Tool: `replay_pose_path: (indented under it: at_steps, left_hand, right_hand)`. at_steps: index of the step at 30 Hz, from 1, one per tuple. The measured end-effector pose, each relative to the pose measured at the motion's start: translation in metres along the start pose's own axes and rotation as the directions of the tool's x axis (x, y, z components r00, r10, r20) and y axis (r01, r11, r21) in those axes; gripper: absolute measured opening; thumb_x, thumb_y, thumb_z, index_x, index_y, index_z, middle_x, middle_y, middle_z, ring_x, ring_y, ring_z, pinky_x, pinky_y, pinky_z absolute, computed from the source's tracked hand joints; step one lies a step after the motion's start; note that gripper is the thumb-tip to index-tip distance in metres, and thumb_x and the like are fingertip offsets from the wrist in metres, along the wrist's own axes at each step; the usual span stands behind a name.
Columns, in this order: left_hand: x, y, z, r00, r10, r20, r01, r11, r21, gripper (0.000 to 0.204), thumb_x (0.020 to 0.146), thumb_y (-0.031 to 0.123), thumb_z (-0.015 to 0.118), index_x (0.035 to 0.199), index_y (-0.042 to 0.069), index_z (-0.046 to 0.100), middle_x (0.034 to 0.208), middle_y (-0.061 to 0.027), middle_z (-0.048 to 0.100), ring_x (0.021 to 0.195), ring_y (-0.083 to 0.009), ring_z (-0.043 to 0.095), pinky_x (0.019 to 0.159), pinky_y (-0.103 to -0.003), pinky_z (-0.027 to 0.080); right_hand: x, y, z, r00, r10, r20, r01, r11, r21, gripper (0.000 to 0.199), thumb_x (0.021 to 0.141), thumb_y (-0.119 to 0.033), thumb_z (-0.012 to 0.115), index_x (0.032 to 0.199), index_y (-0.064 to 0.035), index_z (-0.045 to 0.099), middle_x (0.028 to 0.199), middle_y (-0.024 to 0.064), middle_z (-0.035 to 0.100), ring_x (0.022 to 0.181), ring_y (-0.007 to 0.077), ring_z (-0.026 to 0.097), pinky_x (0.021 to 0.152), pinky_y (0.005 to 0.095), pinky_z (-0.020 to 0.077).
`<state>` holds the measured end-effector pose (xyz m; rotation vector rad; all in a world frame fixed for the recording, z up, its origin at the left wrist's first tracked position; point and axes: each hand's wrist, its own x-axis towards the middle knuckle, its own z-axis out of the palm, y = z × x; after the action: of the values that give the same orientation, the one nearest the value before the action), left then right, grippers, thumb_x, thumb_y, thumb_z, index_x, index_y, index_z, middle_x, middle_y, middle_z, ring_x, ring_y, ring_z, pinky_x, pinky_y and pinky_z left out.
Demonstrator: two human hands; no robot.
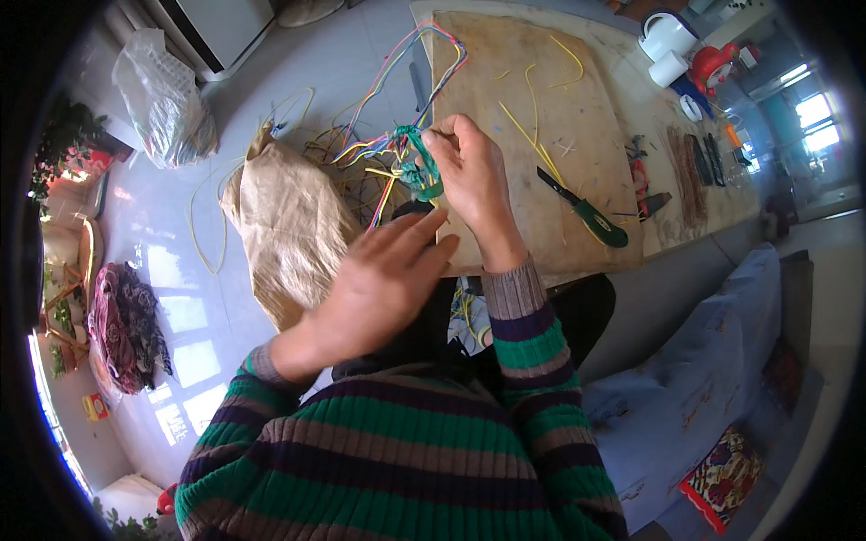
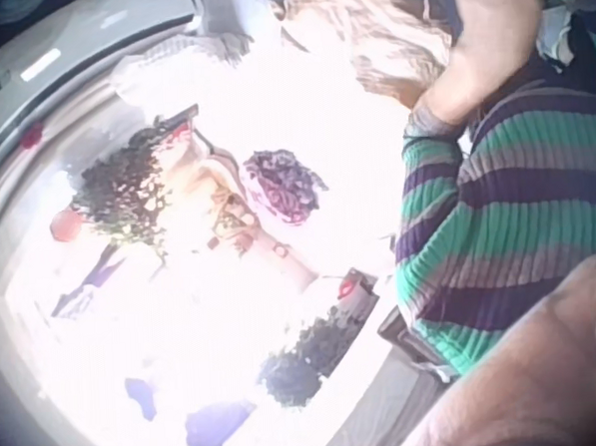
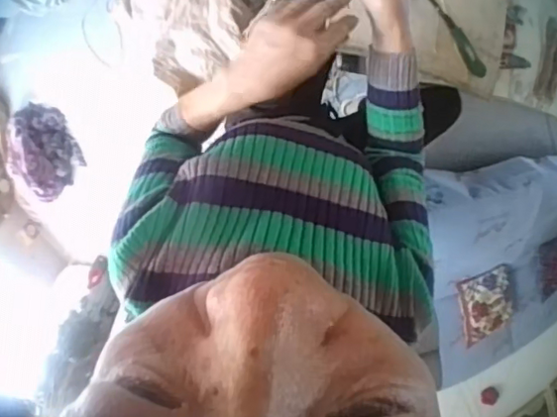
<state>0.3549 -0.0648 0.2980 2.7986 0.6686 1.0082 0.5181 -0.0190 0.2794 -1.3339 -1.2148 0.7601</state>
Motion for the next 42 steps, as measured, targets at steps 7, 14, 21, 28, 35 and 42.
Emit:
replay_pose_path:
  at_steps: [7,14,21,28,35,42]
  left_hand:
    - [0.051,-0.110,-0.004,0.993,-0.021,-0.114,0.010,0.996,-0.094,0.024,0.076,0.011,0.068,0.099,0.005,0.062,0.084,-0.0118,0.064,0.075,-0.0331,0.062,0.065,-0.041,0.050]
    - [0.057,-0.105,0.024,0.989,-0.057,-0.139,0.059,0.998,0.010,0.020,0.074,0.010,0.065,0.087,0.007,0.050,0.068,-0.0106,0.060,0.065,-0.0312,0.063,0.054,-0.041,0.049]
    - [0.056,-0.103,0.034,0.991,-0.110,-0.074,0.106,0.992,-0.067,0.036,0.072,0.006,0.065,0.104,0.010,0.050,0.071,-0.0080,0.062,0.062,-0.0283,0.064,0.049,-0.039,0.049]
    - [0.054,-0.120,0.025,0.976,0.006,0.219,0.079,0.923,-0.378,0.032,0.077,0.004,0.062,0.108,0.008,0.057,0.078,-0.0141,0.063,0.075,-0.0338,0.063,0.065,-0.038,0.050]
    - [0.061,-0.126,-0.004,0.891,0.042,0.452,0.312,0.666,-0.678,0.027,0.085,0.013,0.063,0.109,0.002,0.058,0.091,-0.0142,0.066,0.083,-0.0217,0.063,0.075,-0.033,0.050]
    - [0.063,-0.133,0.002,0.846,-0.346,0.405,0.465,0.108,-0.879,0.034,0.091,0.012,0.061,0.121,-0.001,0.050,0.094,-0.0099,0.068,0.084,-0.0149,0.065,0.078,-0.023,0.051]
  right_hand:
    - [-0.010,-0.011,0.009,0.947,-0.318,-0.046,0.275,0.876,-0.395,0.012,0.086,-0.013,0.064,0.087,-0.0030,0.059,0.083,0.0107,0.062,0.070,0.0285,0.062,0.062,0.0363,0.0479]
    - [-0.020,-0.025,0.014,0.911,-0.408,-0.055,0.296,0.742,-0.601,0.011,0.083,-0.013,0.063,0.082,-0.0060,0.055,0.081,0.0089,0.056,0.080,0.0307,0.058,0.068,0.0419,0.0461]
    - [-0.025,-0.019,0.011,0.876,-0.482,-0.006,0.347,0.640,-0.685,0.011,0.082,-0.013,0.064,0.082,-0.0085,0.054,0.080,0.0061,0.055,0.078,0.0280,0.057,0.067,0.0393,0.0459]
    - [-0.029,-0.019,0.014,0.910,-0.415,-0.025,0.309,0.715,-0.627,0.010,0.083,-0.013,0.064,0.081,-0.0087,0.055,0.080,0.0055,0.056,0.074,0.0280,0.059,0.065,0.0391,0.0455]
    - [-0.031,-0.015,0.009,0.905,-0.423,-0.034,0.307,0.708,-0.636,0.009,0.084,-0.012,0.063,0.082,-0.0084,0.055,0.079,0.0058,0.056,0.070,0.0292,0.059,0.062,0.0401,0.0449]
    - [-0.031,-0.014,0.012,0.920,-0.386,-0.073,0.266,0.749,-0.607,0.008,0.086,-0.014,0.062,0.084,-0.0086,0.056,0.074,0.0088,0.061,0.067,0.0314,0.061,0.057,0.0411,0.0454]
